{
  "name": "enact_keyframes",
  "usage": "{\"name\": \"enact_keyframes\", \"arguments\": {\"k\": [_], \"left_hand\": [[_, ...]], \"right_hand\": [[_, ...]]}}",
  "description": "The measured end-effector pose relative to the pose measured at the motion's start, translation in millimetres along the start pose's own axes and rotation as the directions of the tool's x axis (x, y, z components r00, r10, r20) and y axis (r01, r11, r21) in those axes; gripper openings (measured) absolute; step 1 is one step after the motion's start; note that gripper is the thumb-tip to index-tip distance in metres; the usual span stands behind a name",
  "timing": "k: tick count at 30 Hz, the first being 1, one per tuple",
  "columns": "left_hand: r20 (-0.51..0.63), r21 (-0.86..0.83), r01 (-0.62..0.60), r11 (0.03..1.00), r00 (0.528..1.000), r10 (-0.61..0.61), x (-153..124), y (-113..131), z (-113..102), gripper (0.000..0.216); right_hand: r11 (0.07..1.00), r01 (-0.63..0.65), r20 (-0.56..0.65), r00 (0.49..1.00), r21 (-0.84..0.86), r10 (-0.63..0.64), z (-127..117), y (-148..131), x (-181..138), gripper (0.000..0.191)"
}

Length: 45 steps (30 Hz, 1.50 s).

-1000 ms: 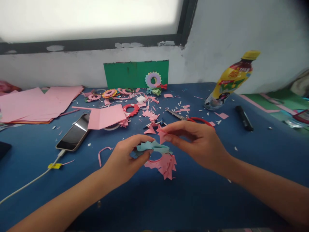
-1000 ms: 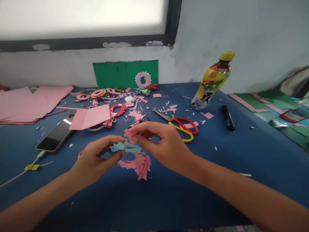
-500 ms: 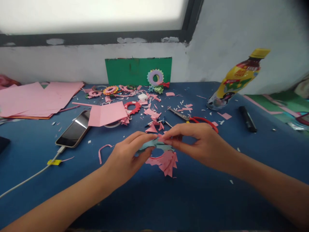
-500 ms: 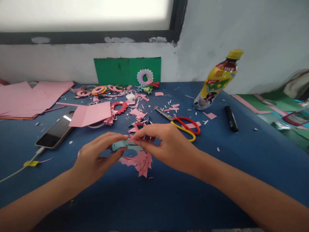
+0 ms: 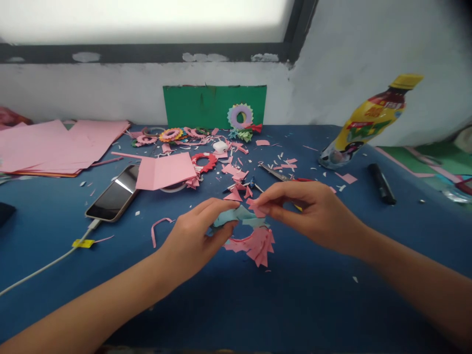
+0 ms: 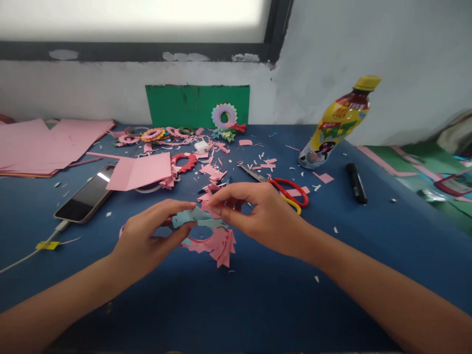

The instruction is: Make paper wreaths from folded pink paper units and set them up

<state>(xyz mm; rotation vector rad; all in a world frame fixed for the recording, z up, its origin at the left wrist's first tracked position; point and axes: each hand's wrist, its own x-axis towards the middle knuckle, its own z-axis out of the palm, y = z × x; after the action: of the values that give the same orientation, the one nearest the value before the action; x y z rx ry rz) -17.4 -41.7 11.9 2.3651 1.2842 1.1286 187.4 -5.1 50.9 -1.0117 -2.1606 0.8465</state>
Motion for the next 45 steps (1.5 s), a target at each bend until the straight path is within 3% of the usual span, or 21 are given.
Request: {"name": "enact_keyframes", "arguments": {"k": [8, 15, 23, 33, 45], "left_hand": [[-0.001, 0.0, 0.027, 1.0, 1.0, -0.027, -1.3, -1.8, 1.2, 0.025], [0.0, -0.007, 0.002, 1.0, 1.0, -0.002, -0.1, -0.4, 0.6, 0.025], [-0.009, 0.012, 0.011, 1.0, 1.0, -0.011, -0.2, -0.1, 0.9, 0.024], [-0.018, 0.025, 0.033, 0.999, 0.999, -0.033, -0.1, 1.0, 0.8, 0.023], [-0.038, 0.019, 0.021, 1.0, 0.999, -0.02, -0.2, 0.4, 1.7, 0.025]], "right_hand": [[0.993, 0.043, -0.083, 0.996, 0.113, -0.033, 0.3, -0.2, 0.2, 0.009], [0.989, 0.061, -0.086, 0.995, 0.133, -0.05, 2.5, 2.2, 1.6, 0.01], [0.985, 0.018, -0.005, 1.0, 0.171, -0.017, 2.6, 3.3, 2.1, 0.013], [0.996, 0.052, 0.051, 0.997, -0.069, -0.049, 2.4, -3.0, 1.3, 0.013], [0.993, 0.047, 0.084, 0.996, -0.108, -0.038, -1.5, -2.5, 6.5, 0.012]]}}
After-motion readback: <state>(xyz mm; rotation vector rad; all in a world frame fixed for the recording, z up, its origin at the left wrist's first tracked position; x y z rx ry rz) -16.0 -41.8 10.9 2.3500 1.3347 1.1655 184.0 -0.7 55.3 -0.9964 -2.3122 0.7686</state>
